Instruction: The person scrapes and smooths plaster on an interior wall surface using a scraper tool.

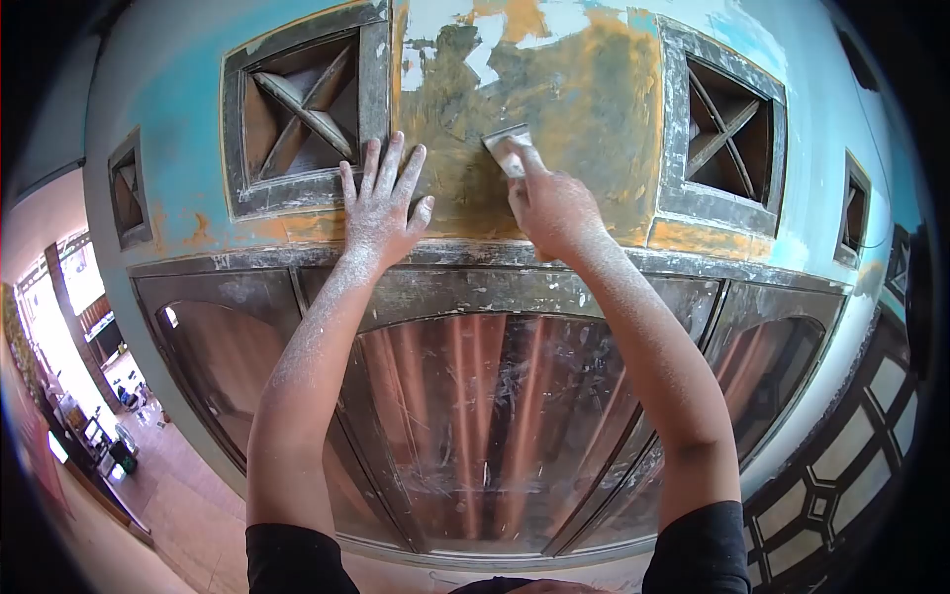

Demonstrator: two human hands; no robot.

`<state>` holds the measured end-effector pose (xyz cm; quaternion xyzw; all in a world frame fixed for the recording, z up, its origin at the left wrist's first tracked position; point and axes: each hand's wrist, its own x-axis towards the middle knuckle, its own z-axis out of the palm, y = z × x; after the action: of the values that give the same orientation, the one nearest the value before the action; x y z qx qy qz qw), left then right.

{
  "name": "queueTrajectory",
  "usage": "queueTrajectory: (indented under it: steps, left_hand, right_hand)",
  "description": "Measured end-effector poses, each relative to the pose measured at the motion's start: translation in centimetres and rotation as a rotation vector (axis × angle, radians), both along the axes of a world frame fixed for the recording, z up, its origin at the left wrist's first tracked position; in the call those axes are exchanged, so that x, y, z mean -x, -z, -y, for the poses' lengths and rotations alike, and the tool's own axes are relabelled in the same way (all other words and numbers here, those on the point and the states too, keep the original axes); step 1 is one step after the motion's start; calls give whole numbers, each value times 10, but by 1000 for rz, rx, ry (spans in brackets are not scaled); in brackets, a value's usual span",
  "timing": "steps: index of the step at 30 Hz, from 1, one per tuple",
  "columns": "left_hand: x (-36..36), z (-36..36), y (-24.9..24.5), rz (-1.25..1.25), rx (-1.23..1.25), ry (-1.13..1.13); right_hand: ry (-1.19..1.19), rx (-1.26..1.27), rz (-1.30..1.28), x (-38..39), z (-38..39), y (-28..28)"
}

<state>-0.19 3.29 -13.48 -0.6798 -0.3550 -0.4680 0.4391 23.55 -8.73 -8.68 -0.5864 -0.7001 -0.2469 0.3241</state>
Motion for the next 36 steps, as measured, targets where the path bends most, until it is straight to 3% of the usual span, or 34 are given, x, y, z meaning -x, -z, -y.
queueTrajectory:
  steps: [9, 12, 21, 26, 29, 31, 32, 36]
  left_hand:
    - [40, -17, -33, 28, -72, -12]
    - [57, -23, -46, -81, -99, 25]
    - [69, -25, -41, -103, -161, 142]
    - [37, 10, -19, -69, -206, 296]
    - [5, 46, -7, 3, 153, 228]
    - [-5, 60, -2, -6, 249, 146]
    - [-8, 66, -1, -33, 321, 102]
    - [-18, 63, 3, -13, 347, 167]
  right_hand:
    - [-203, -21, -56, 48, -29, -5]
    - [-245, -29, -84, 63, -42, -2]
    - [-305, -104, -181, 77, -52, 0]
    - [-431, -119, -193, 64, -59, 1]
    - [-509, -138, -201, 58, -67, -1]
    - [-531, -161, -194, 57, -67, -4]
    - [-612, -70, -312, 57, -67, -4]
    - [-750, 106, -503, 53, -60, -7]
